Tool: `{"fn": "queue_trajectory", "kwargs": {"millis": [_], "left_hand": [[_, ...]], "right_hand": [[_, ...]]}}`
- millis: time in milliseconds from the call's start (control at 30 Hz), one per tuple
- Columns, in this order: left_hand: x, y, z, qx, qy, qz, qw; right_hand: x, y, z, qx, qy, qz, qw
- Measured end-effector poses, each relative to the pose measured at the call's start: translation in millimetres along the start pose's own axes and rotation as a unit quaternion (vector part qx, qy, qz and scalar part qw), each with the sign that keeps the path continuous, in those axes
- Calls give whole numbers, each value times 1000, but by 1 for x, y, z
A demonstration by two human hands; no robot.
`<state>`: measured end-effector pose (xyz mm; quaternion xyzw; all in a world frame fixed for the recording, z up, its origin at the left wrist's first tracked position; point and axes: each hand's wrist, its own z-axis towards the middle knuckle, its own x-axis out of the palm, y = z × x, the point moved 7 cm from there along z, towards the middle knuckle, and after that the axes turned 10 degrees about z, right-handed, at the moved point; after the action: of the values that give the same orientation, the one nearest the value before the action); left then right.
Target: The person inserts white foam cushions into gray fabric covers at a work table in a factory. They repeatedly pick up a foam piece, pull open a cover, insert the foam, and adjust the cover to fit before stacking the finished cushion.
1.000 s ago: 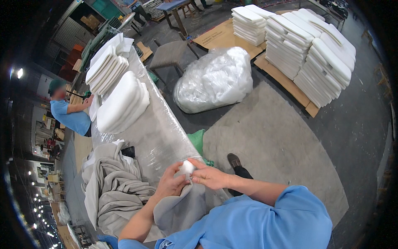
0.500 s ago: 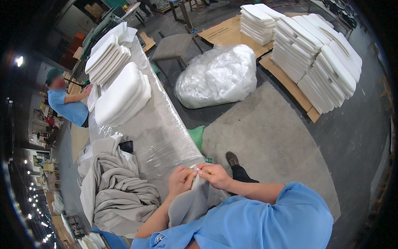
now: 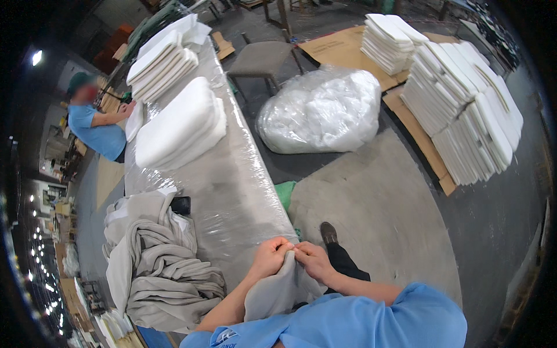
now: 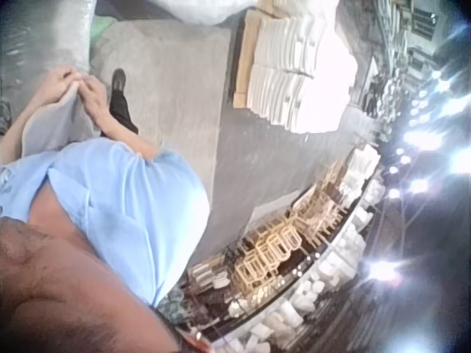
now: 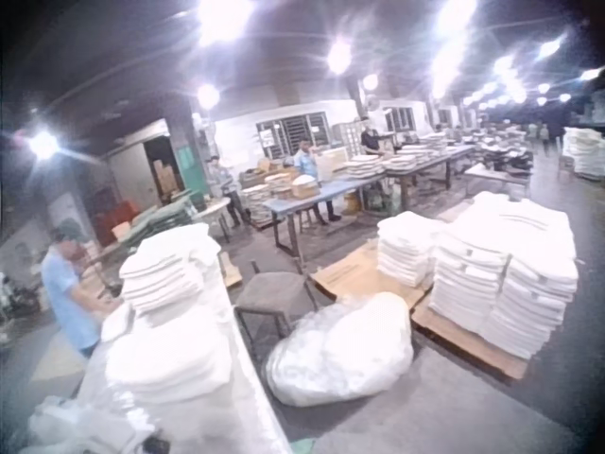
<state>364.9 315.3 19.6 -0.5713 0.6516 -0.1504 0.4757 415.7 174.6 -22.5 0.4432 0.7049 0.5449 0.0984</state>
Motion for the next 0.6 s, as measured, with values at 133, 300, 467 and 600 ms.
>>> {"fn": "queue_trajectory", "kwargs": {"millis": [133,300,467,600], "left_hand": [[10,88,27,-19,32,40,999],[35,78,40,-9,50,61,997],[68,31,18,74,50,147,985],[66,19,20,105,127,216,962]], "right_hand": [[-1,-94,16,144,1,-35,989],[-14,-97,-2,200,5,84,976],[-46,-100,-51,220,-73,184,955],[-35,-113,-49,235,-51,269,933]]}}
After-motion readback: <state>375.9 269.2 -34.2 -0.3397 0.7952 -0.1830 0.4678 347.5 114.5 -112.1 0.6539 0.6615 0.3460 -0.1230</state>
